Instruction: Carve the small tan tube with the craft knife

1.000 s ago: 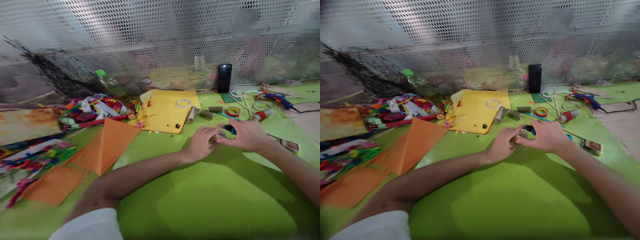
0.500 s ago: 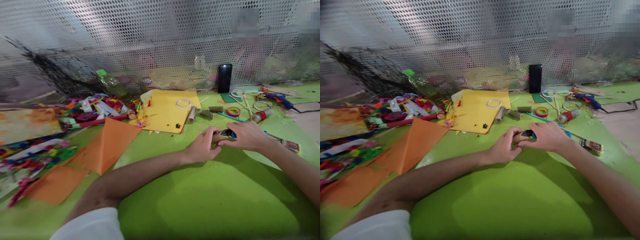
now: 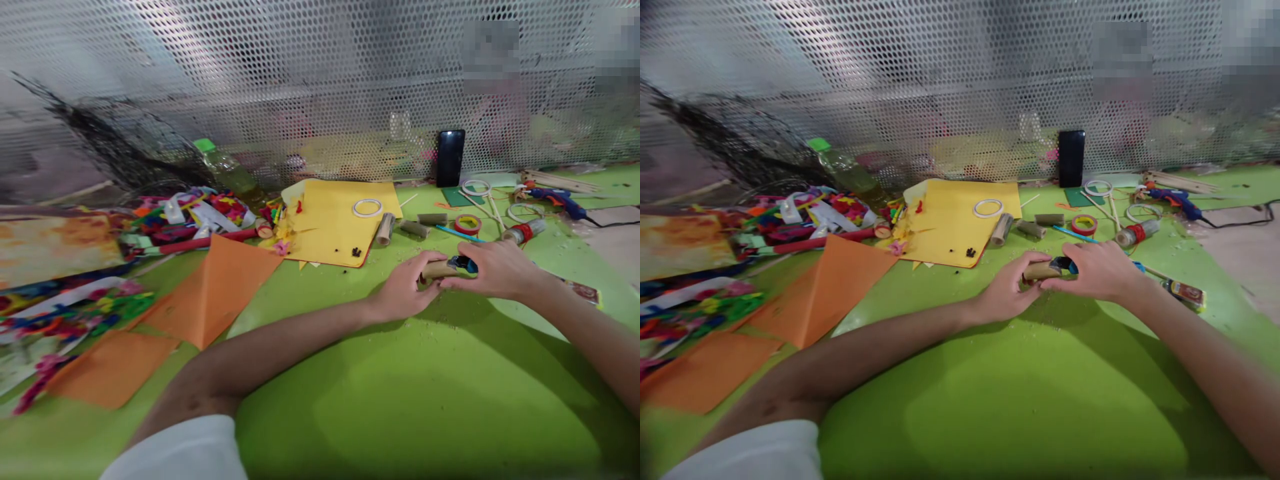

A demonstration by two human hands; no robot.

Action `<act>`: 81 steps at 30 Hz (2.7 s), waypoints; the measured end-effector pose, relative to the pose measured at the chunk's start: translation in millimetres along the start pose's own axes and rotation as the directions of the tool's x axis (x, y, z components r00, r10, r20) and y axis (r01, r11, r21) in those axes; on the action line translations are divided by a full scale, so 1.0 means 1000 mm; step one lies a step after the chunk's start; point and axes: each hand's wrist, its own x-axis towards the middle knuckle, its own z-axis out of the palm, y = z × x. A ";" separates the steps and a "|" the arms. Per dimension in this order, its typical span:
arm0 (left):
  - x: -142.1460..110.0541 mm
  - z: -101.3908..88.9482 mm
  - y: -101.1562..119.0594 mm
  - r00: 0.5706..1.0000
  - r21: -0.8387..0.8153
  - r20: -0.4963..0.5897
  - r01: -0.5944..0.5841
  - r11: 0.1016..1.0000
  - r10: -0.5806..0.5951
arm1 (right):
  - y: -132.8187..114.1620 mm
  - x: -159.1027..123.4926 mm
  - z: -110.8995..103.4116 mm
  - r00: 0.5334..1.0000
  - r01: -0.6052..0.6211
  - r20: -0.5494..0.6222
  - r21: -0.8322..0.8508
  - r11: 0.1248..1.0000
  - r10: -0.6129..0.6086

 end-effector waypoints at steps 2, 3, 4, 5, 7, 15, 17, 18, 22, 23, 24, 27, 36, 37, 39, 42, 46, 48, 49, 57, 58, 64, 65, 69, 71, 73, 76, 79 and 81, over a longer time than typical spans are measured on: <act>-0.001 0.001 0.000 1.000 0.017 -0.011 -0.028 0.999 0.028 | 0.000 0.001 0.002 1.000 -0.013 0.005 -0.005 1.000 0.013; -0.001 0.001 0.000 0.999 0.027 -0.018 -0.044 0.999 0.045 | 0.000 0.001 0.002 1.000 -0.016 0.007 -0.009 1.000 0.017; -0.002 0.001 0.000 0.998 0.034 -0.022 -0.052 0.998 0.052 | -0.001 0.002 0.002 1.000 -0.020 0.007 -0.014 1.000 0.020; -0.002 0.001 -0.001 0.999 0.036 -0.021 -0.048 0.998 0.049 | -0.001 0.002 0.002 1.000 -0.024 0.004 -0.018 1.000 0.024; -0.003 0.001 -0.004 0.999 0.012 -0.010 -0.031 0.999 0.031 | -0.001 0.002 0.002 0.999 -0.034 -0.007 -0.023 0.999 0.034; -0.001 0.001 -0.009 0.992 -0.278 -0.029 0.111 0.954 -0.124 | 0.001 0.003 0.006 0.984 -0.149 -0.101 -0.031 0.988 0.145; -0.002 0.002 -0.008 0.983 -0.358 -0.001 0.170 0.918 -0.183 | 0.002 0.003 0.005 0.981 -0.168 -0.106 -0.022 0.986 0.165; -0.003 0.002 -0.007 0.978 -0.382 0.018 0.199 0.902 -0.208 | 0.003 0.003 0.005 0.980 -0.171 -0.102 -0.011 0.985 0.169; -0.003 0.002 -0.005 0.963 -0.432 0.095 0.268 0.861 -0.252 | 0.003 0.002 0.005 0.988 -0.124 -0.084 0.041 0.991 0.127; -0.002 0.002 -0.005 0.961 -0.446 0.109 0.274 0.852 -0.253 | 0.002 0.001 0.005 0.990 -0.109 -0.087 0.048 0.993 0.113; -0.002 0.003 -0.005 0.961 -0.459 0.121 0.278 0.844 -0.251 | 0.001 0.001 0.006 0.991 -0.094 -0.091 0.051 0.994 0.099; 0.000 0.003 -0.006 0.963 -0.472 0.138 0.270 0.839 -0.232 | -0.003 0.000 0.008 0.995 -0.050 -0.082 0.058 0.997 0.055; 0.001 -0.002 -0.003 0.948 -0.457 0.230 0.304 0.836 -0.219 | -0.016 -0.004 0.003 0.997 0.041 -0.062 0.083 0.996 -0.036; 0.001 -0.002 -0.003 0.950 -0.461 0.233 0.298 0.836 -0.209 | -0.017 -0.004 0.003 0.998 0.042 -0.059 0.081 0.996 -0.037; 0.001 -0.003 -0.003 0.955 -0.458 0.231 0.276 0.845 -0.187 | -0.019 -0.004 0.006 0.997 0.049 -0.057 0.076 0.996 -0.045; 0.002 -0.003 -0.004 0.968 -0.406 0.202 0.221 0.887 -0.148 | -0.021 -0.003 0.011 0.997 0.066 -0.053 0.077 0.995 -0.062; 0.002 -0.001 -0.008 0.977 -0.402 0.178 0.184 0.897 -0.121 | -0.023 -0.002 0.015 0.997 0.056 -0.060 0.088 0.995 -0.051; 0.001 0.000 -0.011 0.975 -0.429 0.180 0.195 0.882 -0.128 | -0.022 -0.002 0.015 0.997 0.045 -0.072 0.091 0.995 -0.038; 0.001 0.001 -0.012 0.974 -0.442 0.184 0.202 0.874 -0.132 | -0.022 -0.001 0.014 0.997 0.042 -0.074 0.093 0.995 -0.035; 0.004 -0.002 -0.007 0.955 -0.370 0.276 0.207 0.906 -0.106 | -0.022 -0.002 0.012 0.993 -0.020 -0.118 0.108 0.994 0.033; 0.004 -0.002 -0.006 0.957 -0.371 0.272 0.202 0.907 -0.102 | -0.022 -0.002 0.012 0.992 -0.017 -0.125 0.114 0.993 0.032; 0.003 -0.002 -0.004 0.956 -0.428 0.282 0.197 0.882 -0.076 | -0.025 -0.005 0.011 0.987 0.008 -0.161 0.097 0.995 0.008; 0.003 -0.002 -0.005 0.951 -0.415 0.299 0.201 0.888 -0.076 | -0.025 -0.005 0.011 0.987 0.011 -0.158 0.088 0.996 0.003; 0.000 0.000 -0.011 0.951 -0.488 0.298 0.227 0.843 -0.084 | -0.027 -0.005 0.012 0.988 0.052 -0.149 0.050 0.997 -0.044; 0.000 0.000 -0.013 0.945 -0.485 0.314 0.243 0.840 -0.093 | -0.027 -0.004 0.013 0.985 0.079 -0.154 0.021 0.997 -0.074; 0.000 -0.001 -0.012 0.922 -0.401 0.375 0.255 0.880 -0.096 | -0.028 -0.004 0.014 0.982 0.108 -0.155 -0.003 0.994 -0.107; 0.002 -0.005 -0.008 0.897 -0.350 0.437 0.240 0.906 -0.068 | -0.029 -0.004 0.015 0.977 0.147 -0.151 -0.016 0.989 -0.148; 0.003 -0.008 -0.005 0.885 -0.331 0.462 0.237 0.913 -0.062 | -0.029 -0.004 0.019 0.965 0.168 -0.201 -0.011 0.986 -0.167; 0.003 -0.008 -0.004 0.875 -0.321 0.478 0.247 0.914 -0.069 | -0.029 -0.003 0.022 0.951 0.183 -0.254 -0.006 0.983 -0.179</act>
